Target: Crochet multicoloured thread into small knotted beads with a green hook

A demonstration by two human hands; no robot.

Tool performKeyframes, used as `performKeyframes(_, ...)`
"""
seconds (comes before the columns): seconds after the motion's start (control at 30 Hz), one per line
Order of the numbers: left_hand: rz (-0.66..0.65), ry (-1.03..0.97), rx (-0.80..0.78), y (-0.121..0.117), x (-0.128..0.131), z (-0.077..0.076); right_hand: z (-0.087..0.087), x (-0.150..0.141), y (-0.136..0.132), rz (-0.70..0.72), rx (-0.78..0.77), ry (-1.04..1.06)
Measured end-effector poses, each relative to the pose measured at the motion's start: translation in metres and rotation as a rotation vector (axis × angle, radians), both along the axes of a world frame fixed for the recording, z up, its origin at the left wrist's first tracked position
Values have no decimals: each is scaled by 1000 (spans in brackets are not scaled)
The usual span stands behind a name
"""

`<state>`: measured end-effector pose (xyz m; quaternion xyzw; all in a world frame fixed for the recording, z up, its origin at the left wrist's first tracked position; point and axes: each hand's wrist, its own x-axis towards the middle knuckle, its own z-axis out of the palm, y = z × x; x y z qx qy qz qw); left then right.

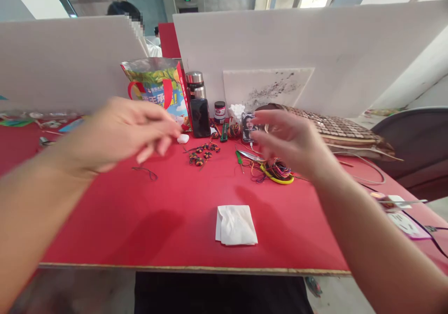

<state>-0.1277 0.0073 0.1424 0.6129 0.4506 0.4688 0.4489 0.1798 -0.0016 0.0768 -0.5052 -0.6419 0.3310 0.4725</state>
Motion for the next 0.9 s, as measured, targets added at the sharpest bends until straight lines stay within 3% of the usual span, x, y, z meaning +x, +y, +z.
performKeyframes(0.07, -241, 327, -52, -11, 50, -7, -2, -45, -15, 394, -118, 228)
performKeyframes(0.1, -329, 343, -88, -14, 66, -10, -5, -58, -19, 476, -143, 250)
performKeyframes(0.13, -400, 324, -118, -14, 74, -14, -9, -64, -21, 449, -135, 250)
performKeyframes(0.23, -432, 271, -165, -3, 58, -28, -29, -34, -9, 175, -71, 202)
performKeyframes(0.37, -329, 228, -229, 17, 4, -51, -55, 53, 16, -447, 101, -76)
performKeyframes(0.43, -241, 152, -229, 21, -2, -58, -58, 71, 20, -567, 84, -286)
performKeyframes(0.47, -236, 132, -225, 21, 3, -60, -56, 68, 18, -583, 121, -288)
performKeyframes(0.53, -318, 129, -213, 19, 27, -59, -45, 43, 9, -442, 175, -121)
performKeyframes(0.6, -414, 198, -156, 16, 55, -53, -34, 7, -1, -46, 54, 100)
performKeyframes(0.67, -504, 186, -124, 16, 75, -48, -29, -23, -5, 302, -70, 182)
performKeyframes(0.7, -506, 138, -119, 18, 81, -48, -31, -31, -5, 339, -78, 181)
performKeyframes(0.77, -420, -14, -132, 23, 83, -56, -43, -37, -1, 231, -44, 255)
performKeyframes(0.9, -314, -389, -248, 30, 79, -94, -80, -28, 12, 160, -92, 400)
